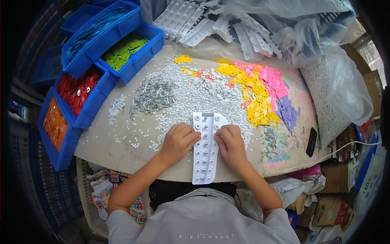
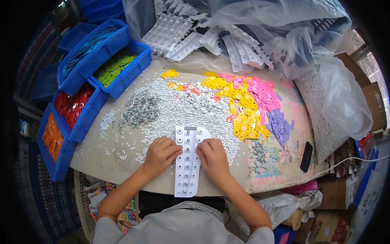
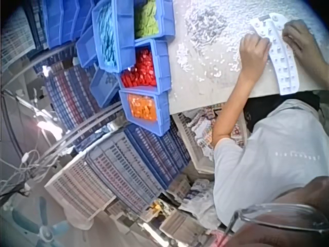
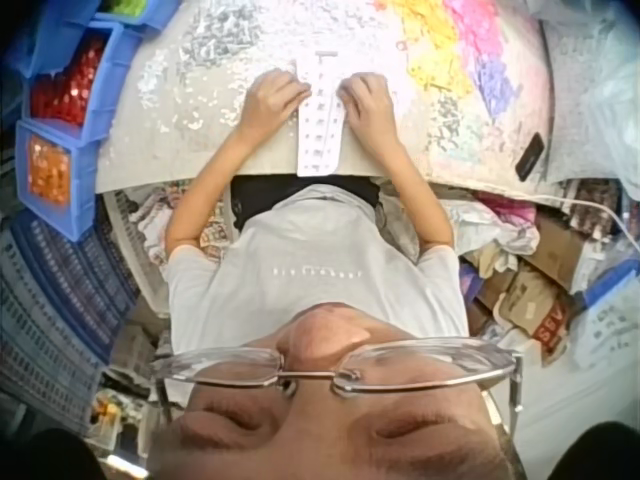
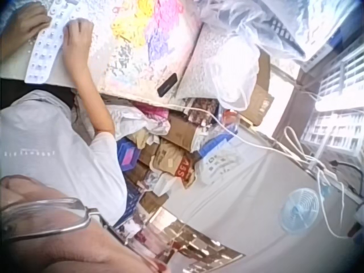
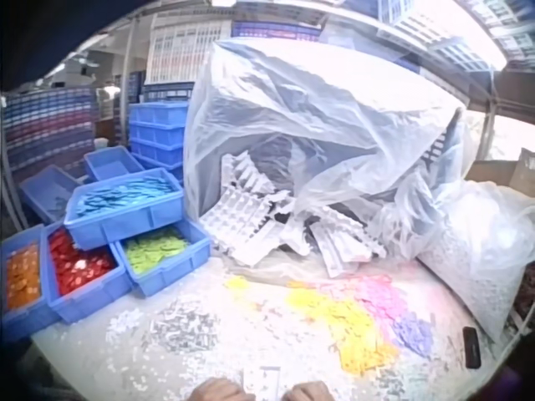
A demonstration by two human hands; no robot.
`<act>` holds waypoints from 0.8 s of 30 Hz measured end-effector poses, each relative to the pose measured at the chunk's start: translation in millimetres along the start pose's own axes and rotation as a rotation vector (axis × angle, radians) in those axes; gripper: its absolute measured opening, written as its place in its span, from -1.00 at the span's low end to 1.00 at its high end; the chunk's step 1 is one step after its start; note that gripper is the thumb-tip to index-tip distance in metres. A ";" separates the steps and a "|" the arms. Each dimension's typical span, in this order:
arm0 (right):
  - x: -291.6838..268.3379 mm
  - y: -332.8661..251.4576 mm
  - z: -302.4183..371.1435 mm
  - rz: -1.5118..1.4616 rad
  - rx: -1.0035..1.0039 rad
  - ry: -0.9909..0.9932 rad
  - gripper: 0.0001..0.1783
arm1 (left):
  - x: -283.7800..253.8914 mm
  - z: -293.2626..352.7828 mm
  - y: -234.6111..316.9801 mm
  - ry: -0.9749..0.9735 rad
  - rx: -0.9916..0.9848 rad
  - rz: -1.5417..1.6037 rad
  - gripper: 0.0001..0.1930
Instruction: Assembling a toy xylophone by placing colored plates and fasteners onto a white plastic frame.
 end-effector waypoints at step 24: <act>-62.4 77.0 -102.3 0.144 0.121 0.227 -0.93 | 107.3 -134.8 -51.8 -0.172 0.215 -0.146 -0.95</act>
Point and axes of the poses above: each hand's wrist, its own z-axis away from the middle knuckle, its own x-axis out of the palm, y = z × x, the point moved 7 cm from there along -z, towards the middle knuckle, and after that the axes turned 6 degrees about x, right-handed, at the moved point
